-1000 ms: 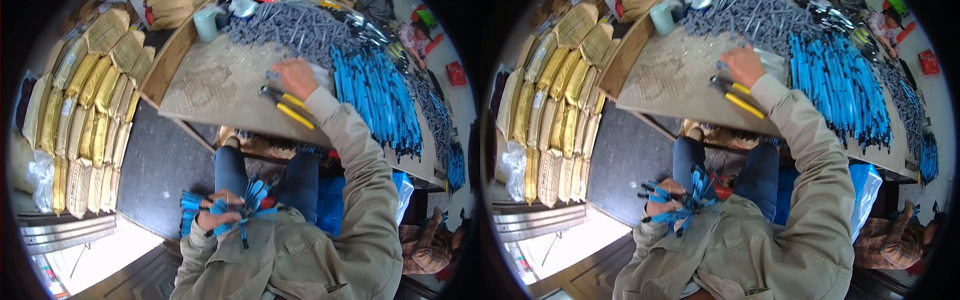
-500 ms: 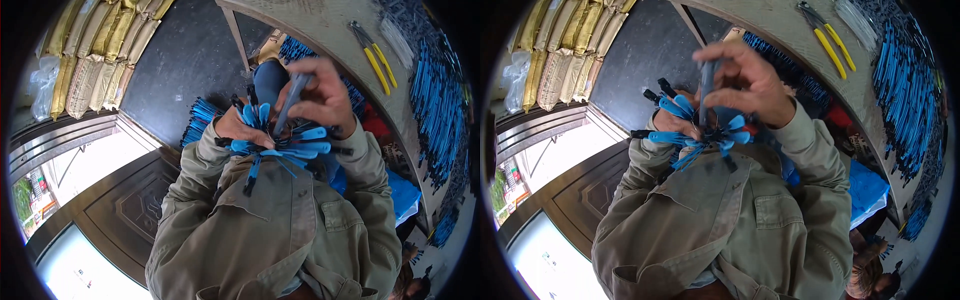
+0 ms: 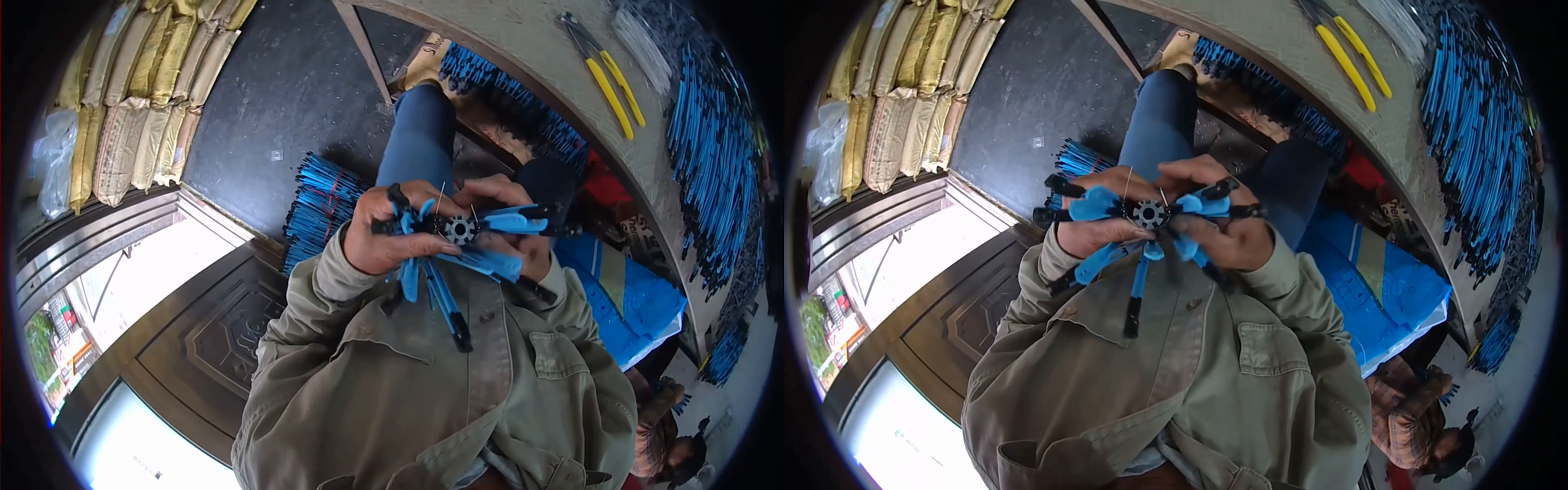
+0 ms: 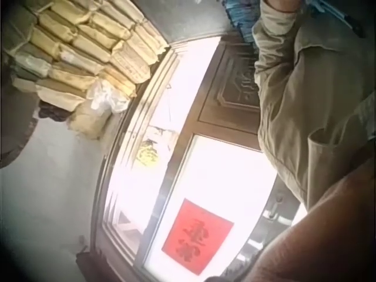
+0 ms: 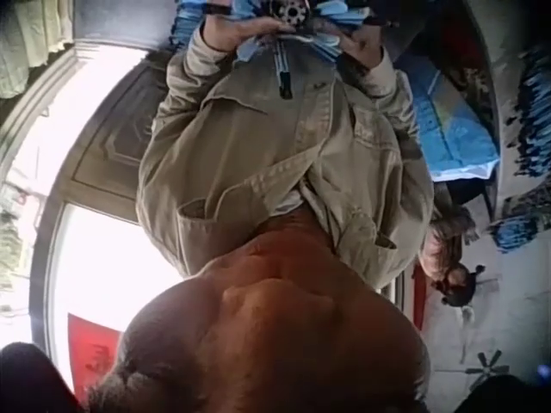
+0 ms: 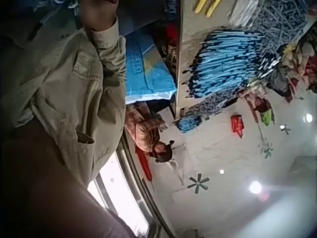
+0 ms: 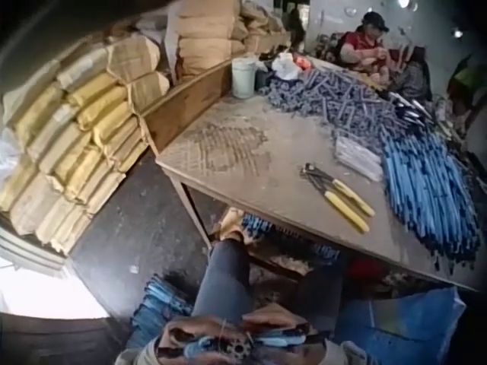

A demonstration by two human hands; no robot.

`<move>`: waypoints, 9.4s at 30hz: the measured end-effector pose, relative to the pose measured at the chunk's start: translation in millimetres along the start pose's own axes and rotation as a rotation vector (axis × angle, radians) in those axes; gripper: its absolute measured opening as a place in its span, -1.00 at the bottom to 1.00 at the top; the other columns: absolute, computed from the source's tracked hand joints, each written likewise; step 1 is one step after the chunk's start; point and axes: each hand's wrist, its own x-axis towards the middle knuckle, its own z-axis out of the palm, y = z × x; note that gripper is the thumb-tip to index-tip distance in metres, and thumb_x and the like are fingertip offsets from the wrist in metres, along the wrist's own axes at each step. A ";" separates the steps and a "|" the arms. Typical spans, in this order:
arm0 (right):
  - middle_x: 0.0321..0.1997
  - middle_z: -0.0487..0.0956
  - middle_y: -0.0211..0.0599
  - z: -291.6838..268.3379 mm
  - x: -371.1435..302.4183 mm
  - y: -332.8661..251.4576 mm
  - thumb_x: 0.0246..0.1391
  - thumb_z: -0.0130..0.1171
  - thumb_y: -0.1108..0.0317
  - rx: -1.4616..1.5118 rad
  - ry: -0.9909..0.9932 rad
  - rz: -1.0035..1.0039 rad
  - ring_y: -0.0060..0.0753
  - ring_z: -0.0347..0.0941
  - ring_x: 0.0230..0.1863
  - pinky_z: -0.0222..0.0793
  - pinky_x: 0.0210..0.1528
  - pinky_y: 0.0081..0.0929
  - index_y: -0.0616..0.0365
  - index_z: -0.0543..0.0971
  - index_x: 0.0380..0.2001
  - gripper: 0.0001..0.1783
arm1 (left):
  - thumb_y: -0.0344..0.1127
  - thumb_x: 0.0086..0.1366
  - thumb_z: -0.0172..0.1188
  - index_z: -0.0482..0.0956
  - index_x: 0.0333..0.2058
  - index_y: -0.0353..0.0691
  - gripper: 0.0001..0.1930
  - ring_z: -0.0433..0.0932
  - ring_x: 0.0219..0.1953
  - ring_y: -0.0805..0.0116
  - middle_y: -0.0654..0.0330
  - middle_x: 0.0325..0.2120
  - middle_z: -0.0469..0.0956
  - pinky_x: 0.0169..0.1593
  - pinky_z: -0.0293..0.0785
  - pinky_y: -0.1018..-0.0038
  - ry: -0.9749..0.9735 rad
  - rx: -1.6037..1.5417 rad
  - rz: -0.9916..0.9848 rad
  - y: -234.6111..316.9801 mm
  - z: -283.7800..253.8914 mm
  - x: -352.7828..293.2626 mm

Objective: Assembling and crimping wires into circular connectors at a factory workbench.

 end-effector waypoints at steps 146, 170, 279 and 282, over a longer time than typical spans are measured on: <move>-0.39 0.46 -0.37 7.6 -1.6 5.2 -0.22 0.40 0.44 -0.037 0.267 -0.055 -0.70 0.33 -0.40 0.30 -0.33 -0.66 0.27 0.42 -0.35 -0.62 | -0.58 0.07 0.16 0.40 -0.07 -0.41 -0.61 0.53 -0.14 0.11 -0.06 -0.16 0.50 -0.10 0.43 0.41 0.238 0.603 0.113 2.1 42.5 -6.9; -0.50 0.53 -0.16 13.9 -6.3 14.3 -0.09 0.22 0.53 -0.205 -0.105 -0.097 -0.37 0.49 -0.49 0.34 -0.48 -0.54 0.32 0.57 -0.48 -0.93 | -0.24 -0.02 0.35 0.50 -0.25 -0.28 -0.63 0.52 -0.29 0.25 0.11 -0.36 0.53 -0.18 0.42 0.43 0.084 0.360 0.050 11.3 11.4 -17.2; -0.13 0.49 0.03 -40.8 -46.8 -72.1 0.07 0.09 0.40 -1.325 -0.319 -0.163 -0.19 0.55 -0.34 0.49 -0.33 -0.42 0.32 0.25 0.03 -0.53 | -0.28 -0.19 0.46 0.55 -0.16 -0.25 -0.47 0.55 -0.17 0.29 0.18 -0.20 0.57 -0.09 0.44 0.45 -0.200 0.132 -0.015 0.0 3.6 9.5; -0.12 0.47 -0.03 -72.0 -45.4 -55.5 0.03 0.12 0.40 -0.263 -0.559 0.622 -0.24 0.52 -0.32 0.46 -0.33 -0.47 0.24 0.25 0.07 -0.48 | -0.28 -0.19 0.46 0.55 -0.16 -0.25 -0.47 0.54 -0.16 0.29 0.16 -0.21 0.57 -0.07 0.43 0.44 -0.255 0.082 -0.052 2.3 8.9 7.8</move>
